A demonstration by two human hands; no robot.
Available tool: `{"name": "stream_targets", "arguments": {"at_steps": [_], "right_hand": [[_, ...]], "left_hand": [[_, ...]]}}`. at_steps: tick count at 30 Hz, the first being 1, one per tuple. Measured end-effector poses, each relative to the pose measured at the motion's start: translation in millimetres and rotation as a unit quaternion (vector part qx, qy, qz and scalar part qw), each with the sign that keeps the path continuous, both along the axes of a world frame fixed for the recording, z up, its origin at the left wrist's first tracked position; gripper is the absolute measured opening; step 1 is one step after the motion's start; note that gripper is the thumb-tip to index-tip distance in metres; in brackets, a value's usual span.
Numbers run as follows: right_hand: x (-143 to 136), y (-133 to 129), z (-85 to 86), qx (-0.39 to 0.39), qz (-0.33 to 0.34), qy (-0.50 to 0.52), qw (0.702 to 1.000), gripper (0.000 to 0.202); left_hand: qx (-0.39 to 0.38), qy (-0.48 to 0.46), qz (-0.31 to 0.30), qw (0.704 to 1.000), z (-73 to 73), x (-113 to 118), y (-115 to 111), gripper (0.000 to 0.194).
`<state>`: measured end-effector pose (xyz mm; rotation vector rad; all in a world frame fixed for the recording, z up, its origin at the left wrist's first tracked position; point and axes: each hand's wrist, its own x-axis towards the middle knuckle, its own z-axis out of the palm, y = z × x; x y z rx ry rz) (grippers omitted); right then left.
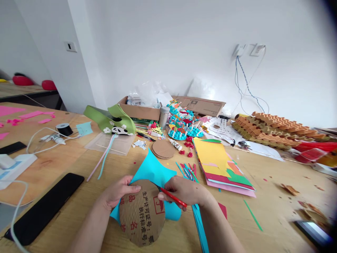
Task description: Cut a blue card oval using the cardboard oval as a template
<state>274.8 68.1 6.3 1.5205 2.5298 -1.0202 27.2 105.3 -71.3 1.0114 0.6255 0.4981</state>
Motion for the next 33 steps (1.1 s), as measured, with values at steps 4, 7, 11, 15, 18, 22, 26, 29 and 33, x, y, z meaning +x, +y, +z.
{"name": "stream_targets", "arguments": {"at_steps": [4,7,11,15,18,22,26,29,33], "right_hand": [[0.5,-0.4,0.7,-0.021,-0.004,0.024,0.999,0.064],[1.4,-0.2,-0.3,-0.035,0.000,0.024,0.999,0.065],[0.9,-0.1,-1.3,-0.046,-0.001,0.011,0.999,0.065],[-1.9,-1.0,0.7,-0.044,0.005,0.002,0.999,0.066],[-2.5,-1.8,1.6,-0.042,0.005,0.003,0.999,0.065],[-0.9,-1.9,0.2,-0.028,-0.001,0.009,1.000,0.066],[0.8,-1.4,-1.1,-0.019,-0.006,0.012,1.000,0.065],[1.1,-1.4,-0.7,-0.025,-0.001,0.004,1.000,0.065],[-0.5,-1.9,0.4,-0.041,0.000,-0.008,0.999,0.065]], "left_hand": [[-0.006,0.000,-0.001,1.000,-2.4,-0.9,0.2,0.023],[-0.006,-0.001,-0.002,1.000,-2.7,-1.4,-0.2,0.023],[0.003,-0.009,-0.015,1.000,0.1,-0.5,-1.2,0.023],[0.006,-0.014,-0.030,0.999,1.8,0.6,-2.0,0.027],[0.005,-0.015,-0.026,1.000,0.5,0.6,-2.2,0.029],[0.003,-0.018,-0.014,1.000,-1.3,0.3,-1.6,0.028],[-0.001,-0.024,-0.023,0.999,-0.4,0.6,-1.1,0.030],[-0.003,-0.021,-0.030,0.999,1.9,1.4,-1.9,0.032],[-0.008,-0.015,-0.036,0.999,4.6,2.8,-4.9,0.033]]}}
